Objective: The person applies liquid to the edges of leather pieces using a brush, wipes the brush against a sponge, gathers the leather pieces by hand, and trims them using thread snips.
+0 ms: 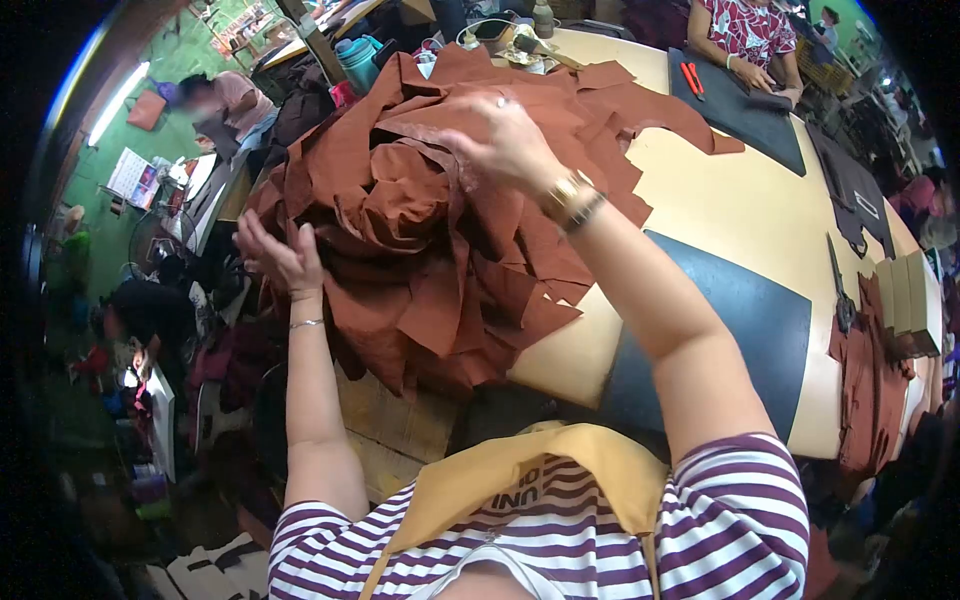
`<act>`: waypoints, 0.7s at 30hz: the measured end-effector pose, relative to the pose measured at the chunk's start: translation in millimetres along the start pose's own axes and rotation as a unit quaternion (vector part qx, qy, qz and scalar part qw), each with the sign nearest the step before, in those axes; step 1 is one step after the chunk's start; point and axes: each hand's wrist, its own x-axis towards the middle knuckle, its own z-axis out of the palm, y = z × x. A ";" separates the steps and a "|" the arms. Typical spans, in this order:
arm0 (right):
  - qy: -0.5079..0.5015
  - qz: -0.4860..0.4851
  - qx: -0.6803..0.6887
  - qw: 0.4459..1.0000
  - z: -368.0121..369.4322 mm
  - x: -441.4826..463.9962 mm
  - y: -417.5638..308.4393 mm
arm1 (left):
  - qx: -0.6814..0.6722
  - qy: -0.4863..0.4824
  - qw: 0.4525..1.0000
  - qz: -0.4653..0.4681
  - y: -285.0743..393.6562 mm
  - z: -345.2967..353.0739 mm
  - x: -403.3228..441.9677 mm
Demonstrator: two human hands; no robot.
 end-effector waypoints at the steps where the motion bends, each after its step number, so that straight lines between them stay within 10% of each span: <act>1: 0.001 0.033 -0.042 0.999 11.9 4.0 3.3 | 0.013 0.009 0.998 0.064 15.9 1.1 8.9; 6: -0.168 0.148 -0.146 0.964 122.0 -30.0 60.1 | 0.058 -0.235 0.963 0.119 46.2 59.0 12.1; 12: -0.231 0.113 -0.111 0.960 70.6 -8.1 47.5 | 0.084 -0.432 0.895 0.069 17.2 85.9 -11.5; 21: 0.105 0.346 -0.222 0.906 -6.5 -39.8 261.9 | -0.006 -0.435 0.900 0.035 -4.8 93.6 -19.1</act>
